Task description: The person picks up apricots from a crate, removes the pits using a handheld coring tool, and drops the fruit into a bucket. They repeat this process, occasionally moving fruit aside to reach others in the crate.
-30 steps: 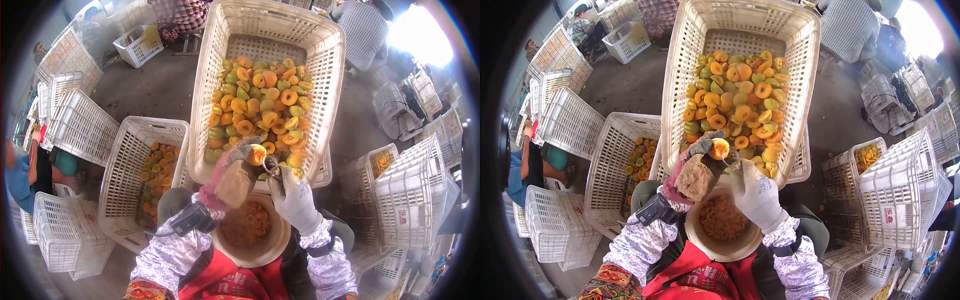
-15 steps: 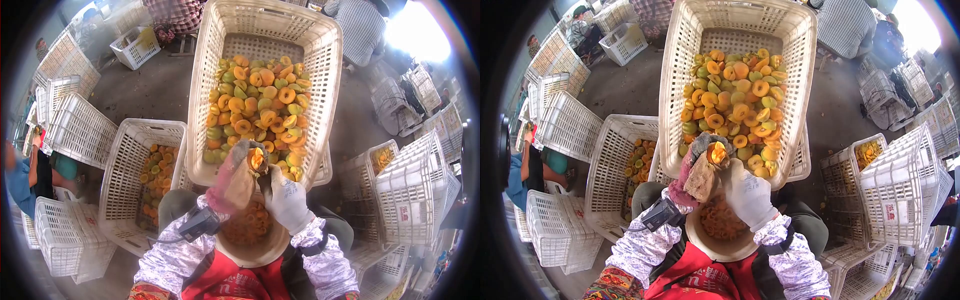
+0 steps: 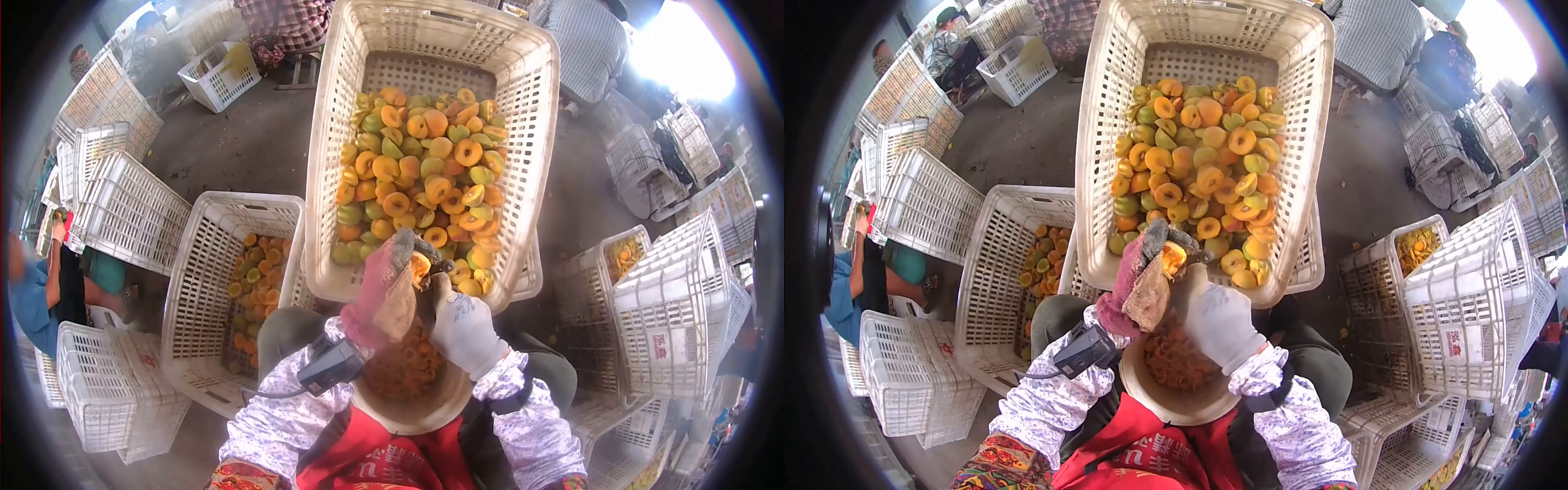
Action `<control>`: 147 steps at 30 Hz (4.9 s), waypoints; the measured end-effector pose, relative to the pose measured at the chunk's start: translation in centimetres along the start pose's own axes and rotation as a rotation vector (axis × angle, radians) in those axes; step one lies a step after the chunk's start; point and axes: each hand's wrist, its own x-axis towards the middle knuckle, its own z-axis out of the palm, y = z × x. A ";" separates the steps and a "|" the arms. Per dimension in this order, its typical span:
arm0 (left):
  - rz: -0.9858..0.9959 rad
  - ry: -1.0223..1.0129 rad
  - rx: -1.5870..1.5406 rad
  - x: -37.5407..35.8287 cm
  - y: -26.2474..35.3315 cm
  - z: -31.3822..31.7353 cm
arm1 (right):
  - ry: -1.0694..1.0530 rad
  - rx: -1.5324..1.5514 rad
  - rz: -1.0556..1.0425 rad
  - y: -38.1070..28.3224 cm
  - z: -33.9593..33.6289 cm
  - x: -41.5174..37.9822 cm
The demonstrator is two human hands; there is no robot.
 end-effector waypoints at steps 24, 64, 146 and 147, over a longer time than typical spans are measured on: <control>-0.339 0.026 -0.456 1.3 -3.7 -3.2 | -0.198 0.201 0.097 0.1 -1.0 0.4; -0.336 0.286 -0.337 2.2 -2.1 -1.3 | -0.312 0.301 0.095 0.5 2.3 1.4; -0.305 -0.248 0.005 1.9 1.2 -0.2 | -0.445 0.886 0.385 1.5 0.2 1.1; -0.245 -0.106 0.079 1.6 0.5 0.2 | -0.137 0.717 0.128 0.7 0.3 1.4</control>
